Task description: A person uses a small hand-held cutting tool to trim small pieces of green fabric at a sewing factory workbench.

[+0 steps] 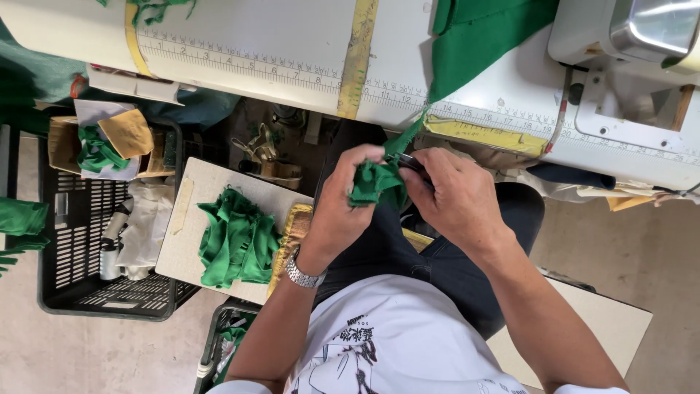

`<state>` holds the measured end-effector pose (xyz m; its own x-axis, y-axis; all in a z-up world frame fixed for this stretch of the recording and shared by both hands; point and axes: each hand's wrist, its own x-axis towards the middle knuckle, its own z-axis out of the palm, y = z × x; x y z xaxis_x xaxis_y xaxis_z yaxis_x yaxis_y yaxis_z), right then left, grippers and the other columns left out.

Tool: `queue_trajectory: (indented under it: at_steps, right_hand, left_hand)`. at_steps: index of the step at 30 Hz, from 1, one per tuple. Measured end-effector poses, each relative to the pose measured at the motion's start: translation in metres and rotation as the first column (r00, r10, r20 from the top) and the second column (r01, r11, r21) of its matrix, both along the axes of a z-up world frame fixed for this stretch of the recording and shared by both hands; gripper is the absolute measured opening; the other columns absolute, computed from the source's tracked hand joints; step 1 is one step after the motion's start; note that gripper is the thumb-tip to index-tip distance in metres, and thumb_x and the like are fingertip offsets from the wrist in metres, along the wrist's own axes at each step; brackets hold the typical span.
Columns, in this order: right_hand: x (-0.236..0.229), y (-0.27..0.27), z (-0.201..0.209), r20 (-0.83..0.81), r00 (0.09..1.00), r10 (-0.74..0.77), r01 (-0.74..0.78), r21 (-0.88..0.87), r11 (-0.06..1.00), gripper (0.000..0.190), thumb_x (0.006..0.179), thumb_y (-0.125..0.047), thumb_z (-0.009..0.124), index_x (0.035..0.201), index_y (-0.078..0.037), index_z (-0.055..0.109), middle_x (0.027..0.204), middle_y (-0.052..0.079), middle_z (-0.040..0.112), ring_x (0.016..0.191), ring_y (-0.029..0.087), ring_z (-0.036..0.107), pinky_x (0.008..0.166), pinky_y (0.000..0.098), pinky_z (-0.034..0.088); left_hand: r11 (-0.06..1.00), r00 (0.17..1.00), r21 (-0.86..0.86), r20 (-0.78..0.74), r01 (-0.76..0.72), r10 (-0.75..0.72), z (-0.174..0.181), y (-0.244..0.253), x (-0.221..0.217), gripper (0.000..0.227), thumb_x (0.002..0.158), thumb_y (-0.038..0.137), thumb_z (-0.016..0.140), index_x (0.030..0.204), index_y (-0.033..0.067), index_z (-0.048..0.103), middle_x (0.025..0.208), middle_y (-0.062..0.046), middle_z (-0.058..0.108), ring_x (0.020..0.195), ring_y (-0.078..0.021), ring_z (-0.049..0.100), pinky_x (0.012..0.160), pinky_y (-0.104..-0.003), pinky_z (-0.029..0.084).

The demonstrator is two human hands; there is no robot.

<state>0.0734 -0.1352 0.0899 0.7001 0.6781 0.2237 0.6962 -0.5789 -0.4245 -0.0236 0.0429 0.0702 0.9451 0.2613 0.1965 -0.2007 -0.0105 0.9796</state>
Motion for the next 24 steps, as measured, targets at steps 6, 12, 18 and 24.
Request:
queue_trajectory:
  at_steps: [6, 12, 18, 24]
  right_hand:
    - [0.001, -0.012, -0.007, 0.133, 0.99, 0.039, -0.039, -0.002, 0.999, 0.015, 0.106, -0.028, 0.064, 0.108, -0.014, 0.066, 0.079, 0.003, 0.06, 0.07, 0.032, 0.067, 0.058, 0.0415, 0.056]
    - [0.026, -0.031, 0.014, 0.2, 0.977, -0.07, 0.103, -0.158, 0.982, 0.019, 0.107, -0.031, 0.066, 0.105, -0.012, 0.066, 0.078, 0.008, 0.061, 0.066, 0.036, 0.067, 0.057, 0.0466, 0.054]
    - [0.039, -0.005, 0.031, 0.18, 0.982, -0.066, 0.12, -0.309, 0.944, 0.021, 0.109, -0.033, 0.062, 0.105, -0.012, 0.065, 0.082, 0.008, 0.066, 0.064, 0.036, 0.07, 0.055, 0.046, 0.057]
    - [0.055, -0.017, 0.015, 0.14, 0.99, -0.032, 0.068, -0.259, 0.964, 0.017, 0.11, -0.032, 0.06, 0.107, -0.016, 0.066, 0.085, 0.008, 0.066, 0.071, 0.038, 0.071, 0.058, 0.0489, 0.056]
  left_hand:
    - [1.0, 0.999, -0.011, -0.05, -0.006, 0.006, 0.003, -0.019, 0.024, 0.05, 0.095, -0.013, 0.054, 0.143, 0.0009, 0.053, 0.12, -0.024, 0.061, 0.115, -0.0329, 0.058, 0.099, -0.053, 0.05]
    - [0.999, 0.994, 0.031, 0.105, -0.035, 0.032, -0.015, -0.014, 0.024, 0.033, 0.098, -0.007, 0.059, 0.128, 0.0071, 0.066, 0.108, -0.009, 0.061, 0.098, -0.0228, 0.059, 0.091, -0.04, 0.051]
    - [0.995, 0.987, 0.064, 0.146, -0.073, 0.063, -0.006, -0.017, 0.021, 0.026, 0.096, -0.007, 0.063, 0.119, 0.004, 0.068, 0.112, -0.011, 0.059, 0.098, -0.0242, 0.059, 0.091, -0.039, 0.05]
    - [0.998, 0.998, 0.054, 0.061, 0.031, -0.034, 0.019, 0.014, -0.016, 0.025, 0.095, -0.003, 0.065, 0.118, 0.0075, 0.068, 0.093, -0.004, 0.059, 0.079, -0.0163, 0.053, 0.079, -0.034, 0.048]
